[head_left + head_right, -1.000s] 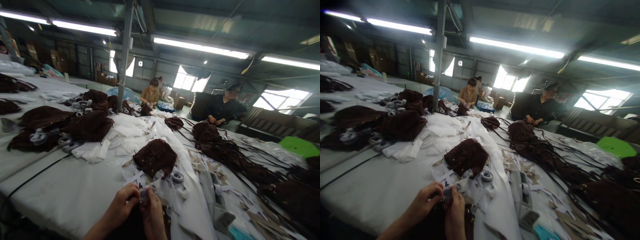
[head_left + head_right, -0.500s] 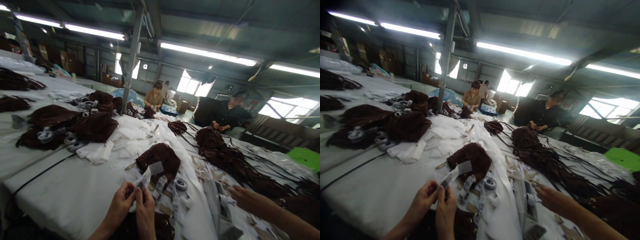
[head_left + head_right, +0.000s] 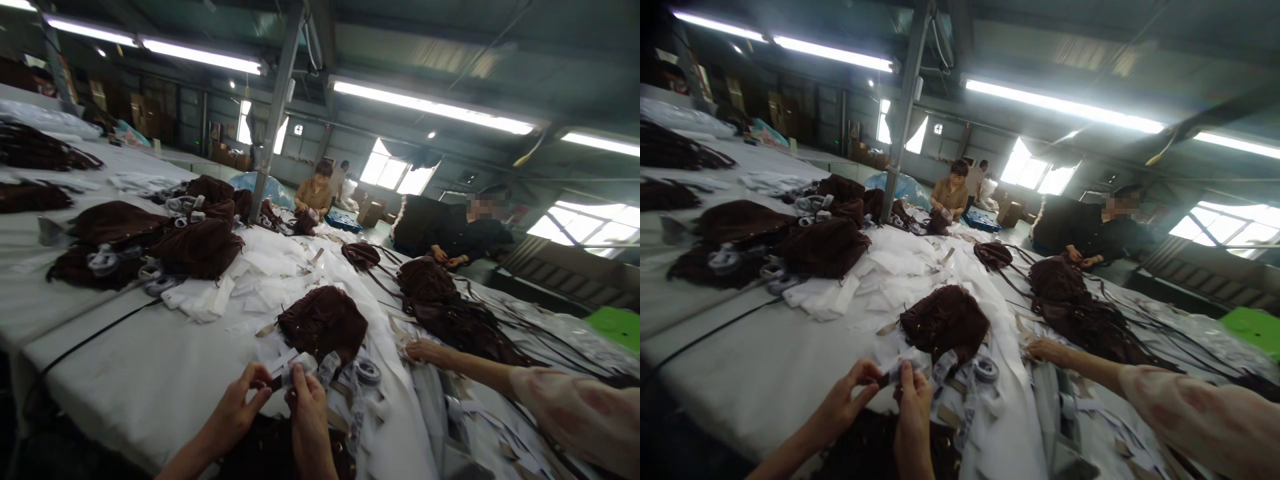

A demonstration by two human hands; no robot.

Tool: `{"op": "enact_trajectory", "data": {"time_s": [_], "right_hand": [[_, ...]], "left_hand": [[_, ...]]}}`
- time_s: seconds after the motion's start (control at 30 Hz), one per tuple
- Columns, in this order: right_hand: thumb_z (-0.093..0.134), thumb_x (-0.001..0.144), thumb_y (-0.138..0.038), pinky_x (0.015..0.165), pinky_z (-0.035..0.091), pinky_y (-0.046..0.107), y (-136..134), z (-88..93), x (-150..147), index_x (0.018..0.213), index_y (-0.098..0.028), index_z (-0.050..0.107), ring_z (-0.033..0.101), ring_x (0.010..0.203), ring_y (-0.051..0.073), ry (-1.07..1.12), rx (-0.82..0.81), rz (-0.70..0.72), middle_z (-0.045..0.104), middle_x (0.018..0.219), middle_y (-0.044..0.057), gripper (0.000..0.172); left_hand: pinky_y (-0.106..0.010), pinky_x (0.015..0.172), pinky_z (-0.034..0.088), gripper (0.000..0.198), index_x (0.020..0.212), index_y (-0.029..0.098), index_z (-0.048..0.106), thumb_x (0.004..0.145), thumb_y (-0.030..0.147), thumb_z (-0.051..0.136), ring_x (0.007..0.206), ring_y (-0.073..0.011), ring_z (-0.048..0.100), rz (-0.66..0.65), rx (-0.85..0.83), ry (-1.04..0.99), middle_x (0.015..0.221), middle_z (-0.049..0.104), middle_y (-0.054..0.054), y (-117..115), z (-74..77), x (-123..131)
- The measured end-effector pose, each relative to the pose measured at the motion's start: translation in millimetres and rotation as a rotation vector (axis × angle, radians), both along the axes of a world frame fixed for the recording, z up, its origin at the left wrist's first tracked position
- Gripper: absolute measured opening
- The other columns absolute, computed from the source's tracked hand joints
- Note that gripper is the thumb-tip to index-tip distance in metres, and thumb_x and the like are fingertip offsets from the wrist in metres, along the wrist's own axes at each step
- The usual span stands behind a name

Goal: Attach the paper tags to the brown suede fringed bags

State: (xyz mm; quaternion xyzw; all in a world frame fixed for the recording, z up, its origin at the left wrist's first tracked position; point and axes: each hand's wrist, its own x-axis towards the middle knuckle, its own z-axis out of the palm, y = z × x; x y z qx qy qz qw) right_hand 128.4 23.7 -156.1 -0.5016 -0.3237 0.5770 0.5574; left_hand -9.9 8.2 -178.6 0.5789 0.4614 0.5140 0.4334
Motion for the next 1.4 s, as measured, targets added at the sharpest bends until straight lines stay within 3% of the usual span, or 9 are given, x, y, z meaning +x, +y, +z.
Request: {"op": "enact_trajectory", "data": {"time_s": [0.1, 0.23, 0.37, 0.57, 0.7, 0.9, 1.03, 1.13, 1.4], "right_hand": [[0.063, 0.072, -0.064, 0.051, 0.034, 0.022, 5, 2.8, -2, 0.071, -0.015, 0.065, 0.043, 0.053, 0.009, -0.24, 0.083, 0.062, 0.053, 0.056, -0.003, 0.049], [0.055, 0.074, -0.07, 0.049, 0.031, 0.024, 7, 16.8, -9, 0.056, -0.016, 0.057, 0.041, 0.049, 0.01, -0.404, 0.144, 0.154, 0.047, 0.05, -0.004, 0.057], [0.052, 0.076, -0.069, 0.049, 0.031, 0.025, 7, 26.7, -7, 0.05, -0.018, 0.052, 0.042, 0.048, 0.011, -0.54, 0.182, 0.155, 0.048, 0.047, -0.003, 0.058], [0.046, 0.078, -0.069, 0.048, 0.029, 0.025, 12, 21.3, -5, 0.052, -0.017, 0.055, 0.042, 0.046, 0.011, -0.606, 0.165, 0.188, 0.047, 0.046, -0.002, 0.059], [0.043, 0.079, -0.071, 0.046, 0.028, 0.025, 16, 16.0, -9, 0.051, -0.016, 0.057, 0.043, 0.045, 0.012, -0.634, 0.181, 0.187, 0.048, 0.045, -0.001, 0.064], [0.04, 0.083, -0.067, 0.049, 0.041, 0.026, 7, 9.9, -8, 0.07, -0.014, 0.067, 0.056, 0.051, 0.017, -0.592, 0.184, 0.043, 0.063, 0.057, 0.006, 0.061], [0.061, 0.081, -0.044, 0.061, 0.05, 0.026, -8, 1.7, -10, 0.093, -0.017, 0.067, 0.064, 0.065, 0.018, -0.771, 0.392, -0.062, 0.07, 0.075, 0.005, 0.03], [0.058, 0.086, -0.035, 0.062, 0.052, 0.025, -11, -3.1, -12, 0.09, -0.019, 0.067, 0.065, 0.065, 0.017, -0.891, 0.582, -0.105, 0.069, 0.078, 0.005, 0.019], [0.039, 0.096, -0.02, 0.066, 0.055, 0.027, -9, -21.3, -8, 0.096, -0.013, 0.062, 0.066, 0.073, 0.018, -1.301, 0.983, -0.265, 0.066, 0.078, 0.009, 0.024]], "left_hand": [[-0.029, 0.076, 0.051, 0.037, 0.114, 0.024, 0.055, 0.079, 0.035, 0.063, 0.078, -0.0178, 0.063, 0.055, 0.008, -0.015, 0.093, 0.066, -0.003, -1, 1.5, -2], [-0.025, 0.064, 0.049, 0.017, 0.092, 0.021, 0.062, 0.084, 0.035, 0.057, 0.066, -0.0153, 0.061, 0.107, 0.051, -0.005, 0.075, 0.063, 0.0, 4, 14.9, 3], [-0.021, 0.051, 0.039, 0.02, 0.076, 0.02, 0.057, 0.088, 0.034, 0.051, 0.052, -0.0114, 0.049, 0.128, 0.074, 0.077, 0.059, 0.051, 0.004, 11, 21.1, 4], [-0.021, 0.054, 0.041, 0.015, 0.101, 0.022, 0.054, 0.088, 0.027, 0.049, 0.056, -0.0116, 0.052, 0.041, 0.156, 0.158, 0.075, 0.06, 0.002, 14, 15.2, -3], [-0.023, 0.064, 0.043, 0.017, 0.082, 0.022, 0.06, 0.09, 0.027, 0.046, 0.064, -0.0134, 0.056, 0.055, 0.272, 0.223, 0.072, 0.06, 0.0, 16, 17.1, -4], [-0.019, 0.041, 0.035, 0.023, 0.082, 0.02, 0.054, 0.086, 0.042, 0.052, 0.042, -0.0104, 0.045, 0.287, -0.089, -0.154, 0.051, 0.049, 0.007, 19, 5.0, 9], [-0.021, 0.05, 0.045, 0.026, 0.077, 0.019, 0.056, 0.079, 0.045, 0.061, 0.052, -0.0126, 0.055, 0.307, -0.121, -0.249, 0.059, 0.058, 0.004, 15, 1.7, 15], [-0.022, 0.052, 0.046, 0.025, 0.08, 0.019, 0.058, 0.08, 0.044, 0.06, 0.054, -0.0137, 0.057, 0.239, -0.106, -0.228, 0.06, 0.06, 0.003, 11, 4.5, 16], [-0.025, 0.058, 0.049, 0.024, 0.078, 0.02, 0.057, 0.08, 0.043, 0.061, 0.061, -0.016, 0.059, 0.339, -0.036, -0.148, 0.066, 0.06, 0.002, 5, 1.5, 26]]}}
